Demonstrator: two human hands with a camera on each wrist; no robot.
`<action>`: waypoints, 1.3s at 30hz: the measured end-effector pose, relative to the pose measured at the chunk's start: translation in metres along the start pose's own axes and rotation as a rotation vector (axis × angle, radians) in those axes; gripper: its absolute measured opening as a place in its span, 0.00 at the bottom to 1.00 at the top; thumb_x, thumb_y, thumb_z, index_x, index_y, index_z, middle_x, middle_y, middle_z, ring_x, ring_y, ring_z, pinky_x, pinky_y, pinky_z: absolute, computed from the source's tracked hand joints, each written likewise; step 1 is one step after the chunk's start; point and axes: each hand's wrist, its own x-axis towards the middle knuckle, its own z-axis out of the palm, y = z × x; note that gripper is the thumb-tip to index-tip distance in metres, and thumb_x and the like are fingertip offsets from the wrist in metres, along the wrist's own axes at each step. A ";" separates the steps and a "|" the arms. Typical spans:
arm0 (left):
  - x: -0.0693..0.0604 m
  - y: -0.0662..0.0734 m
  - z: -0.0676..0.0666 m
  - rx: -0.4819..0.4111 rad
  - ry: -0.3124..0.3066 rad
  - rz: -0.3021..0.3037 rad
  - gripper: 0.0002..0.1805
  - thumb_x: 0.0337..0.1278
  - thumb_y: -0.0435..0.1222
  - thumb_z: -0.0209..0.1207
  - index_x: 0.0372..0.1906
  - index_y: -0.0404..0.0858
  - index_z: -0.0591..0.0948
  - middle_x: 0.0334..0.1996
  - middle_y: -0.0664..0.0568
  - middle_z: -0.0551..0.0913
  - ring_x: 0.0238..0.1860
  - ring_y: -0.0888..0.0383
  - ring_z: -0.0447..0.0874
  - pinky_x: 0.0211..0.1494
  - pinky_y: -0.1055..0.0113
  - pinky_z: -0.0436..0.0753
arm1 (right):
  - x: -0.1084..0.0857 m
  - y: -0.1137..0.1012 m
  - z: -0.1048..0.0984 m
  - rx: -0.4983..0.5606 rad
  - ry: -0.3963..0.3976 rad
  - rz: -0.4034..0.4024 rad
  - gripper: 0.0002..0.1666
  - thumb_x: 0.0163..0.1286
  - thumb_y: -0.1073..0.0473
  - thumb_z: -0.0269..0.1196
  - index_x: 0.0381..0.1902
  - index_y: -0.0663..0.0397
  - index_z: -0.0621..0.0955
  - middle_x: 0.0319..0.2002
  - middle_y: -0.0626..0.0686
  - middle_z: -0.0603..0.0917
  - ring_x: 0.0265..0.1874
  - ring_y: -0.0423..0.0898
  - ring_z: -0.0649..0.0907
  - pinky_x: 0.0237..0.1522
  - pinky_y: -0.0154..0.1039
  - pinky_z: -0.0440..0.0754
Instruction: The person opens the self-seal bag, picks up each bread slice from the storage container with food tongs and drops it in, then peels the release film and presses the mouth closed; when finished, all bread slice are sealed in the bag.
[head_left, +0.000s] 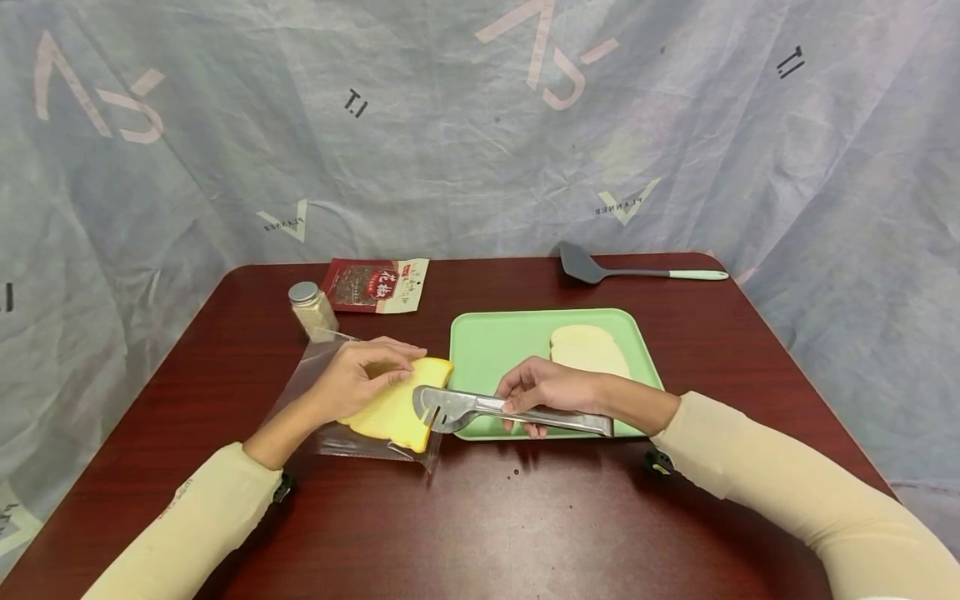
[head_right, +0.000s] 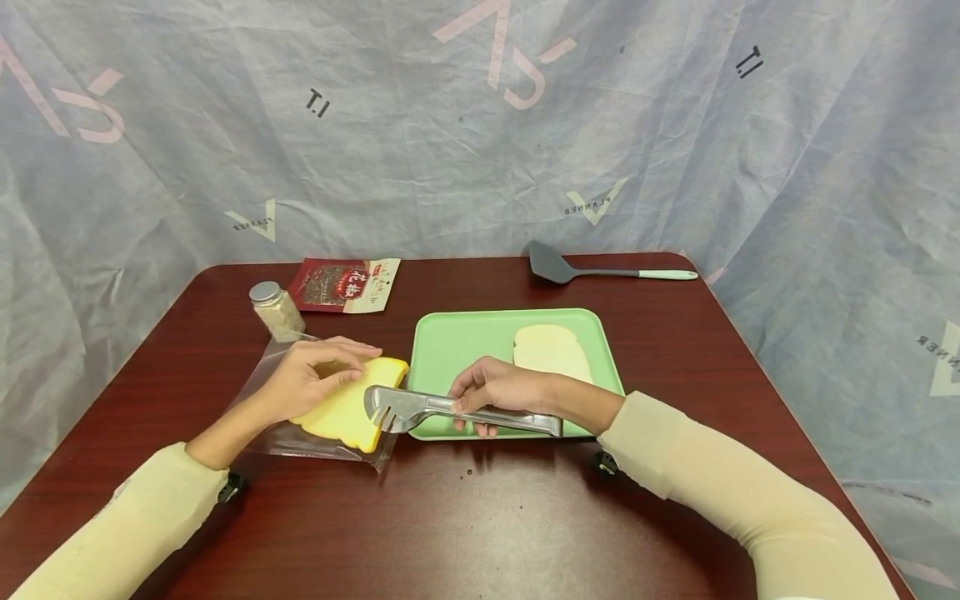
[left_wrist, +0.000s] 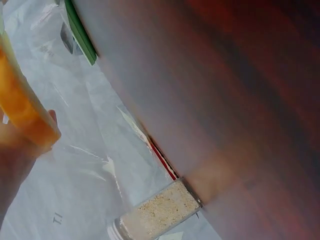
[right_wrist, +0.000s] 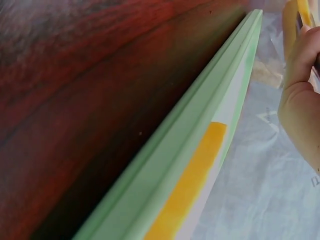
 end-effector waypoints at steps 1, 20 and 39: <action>0.000 0.000 0.000 -0.001 0.001 0.002 0.10 0.48 0.14 0.64 0.33 0.28 0.86 0.44 0.31 0.85 0.48 0.35 0.83 0.56 0.75 0.76 | 0.000 0.000 0.000 -0.006 0.002 -0.004 0.23 0.70 0.66 0.60 0.48 0.88 0.71 0.30 0.65 0.84 0.15 0.41 0.80 0.20 0.33 0.79; -0.001 0.000 0.001 -0.035 -0.010 -0.021 0.09 0.49 0.14 0.64 0.33 0.27 0.85 0.45 0.31 0.85 0.49 0.36 0.83 0.59 0.73 0.75 | -0.004 0.000 0.006 -0.057 0.043 -0.061 0.27 0.70 0.68 0.61 0.66 0.64 0.69 0.35 0.79 0.81 0.15 0.46 0.80 0.20 0.37 0.81; -0.008 -0.029 0.012 -0.060 0.004 0.010 0.13 0.53 0.17 0.64 0.36 0.38 0.86 0.47 0.41 0.87 0.52 0.46 0.84 0.61 0.68 0.76 | -0.005 -0.003 0.004 -0.054 -0.006 -0.103 0.21 0.71 0.69 0.60 0.60 0.63 0.73 0.36 0.83 0.79 0.14 0.45 0.79 0.18 0.37 0.80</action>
